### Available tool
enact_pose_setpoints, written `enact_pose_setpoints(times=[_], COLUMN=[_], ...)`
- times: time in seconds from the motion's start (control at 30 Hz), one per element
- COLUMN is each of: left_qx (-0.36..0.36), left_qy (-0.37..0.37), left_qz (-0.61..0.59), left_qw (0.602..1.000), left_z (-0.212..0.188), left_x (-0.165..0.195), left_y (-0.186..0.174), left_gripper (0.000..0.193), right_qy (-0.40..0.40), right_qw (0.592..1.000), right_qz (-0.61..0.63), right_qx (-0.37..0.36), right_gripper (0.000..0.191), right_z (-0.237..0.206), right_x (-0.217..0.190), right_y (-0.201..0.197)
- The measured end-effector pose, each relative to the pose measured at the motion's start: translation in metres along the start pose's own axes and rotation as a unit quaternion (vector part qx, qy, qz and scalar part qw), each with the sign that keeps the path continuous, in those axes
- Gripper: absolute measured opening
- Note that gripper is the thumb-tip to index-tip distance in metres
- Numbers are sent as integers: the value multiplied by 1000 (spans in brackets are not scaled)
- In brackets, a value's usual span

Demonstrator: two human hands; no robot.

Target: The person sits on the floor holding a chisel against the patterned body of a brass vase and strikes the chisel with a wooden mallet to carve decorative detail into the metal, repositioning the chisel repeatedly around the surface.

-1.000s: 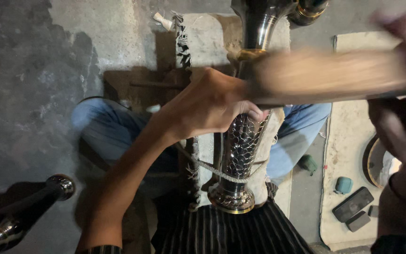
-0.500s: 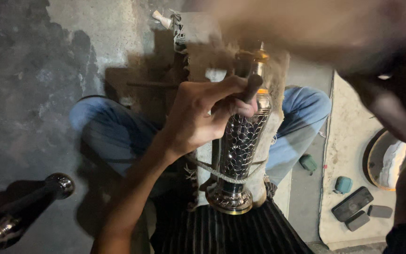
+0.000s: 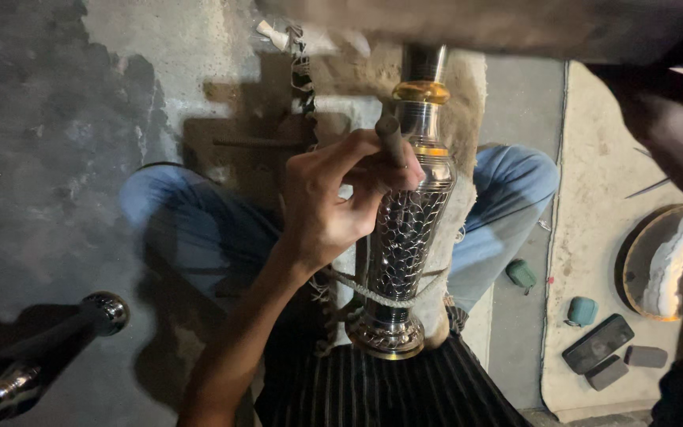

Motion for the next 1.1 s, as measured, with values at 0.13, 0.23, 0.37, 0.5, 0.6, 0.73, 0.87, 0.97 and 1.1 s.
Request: enact_pose_setpoints(times=[0.13,0.23,0.37,0.5,0.6,0.73,0.87,0.97,1.1], left_qx=[-9,-48,-110,-197,-249,-267,-283,-302,-292], left_qy=[1,14,137,96,116,123,149,112,123], left_qz=[17,0,54,67,85,81,79,37,35], left_qw=[1000,999,983,973,958,952,944,946,948], left_z=[1,5,15,23,26,30,31,32,31], left_x=[2,4,12,-3,-4,1,6,1,-2], left_y=[1,5,8,21,30,28,31,33,27], left_gripper=[25,28,23,21,18,15,34,21,26], right_qy=[12,34,54,114,221,207,99,123,209], right_qw=[1000,999,997,986,962,963,975,946,959], right_qz=[-16,-25,-58,-120,-162,-163,51,194,63], right_qx=[9,7,15,16,-9,60,192,230,180], right_gripper=[68,69,71,72,74,72,61,41,30], right_z=[-1,-4,-14,-26,-44,-69,-92,-102,-99], right_x=[6,14,13,0,0,3,23,45,49], right_y=[-2,-3,-9,-12,-5,3,1,8,6])
Point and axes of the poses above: each hand's wrist, its own z-axis towards the middle knuckle, its own y-axis out of the palm, x = y × z, the point moved 8 cm from there along z, towards the middle knuckle, and after that the axes turned 7 degrees about -y, right-handed, at the moved point
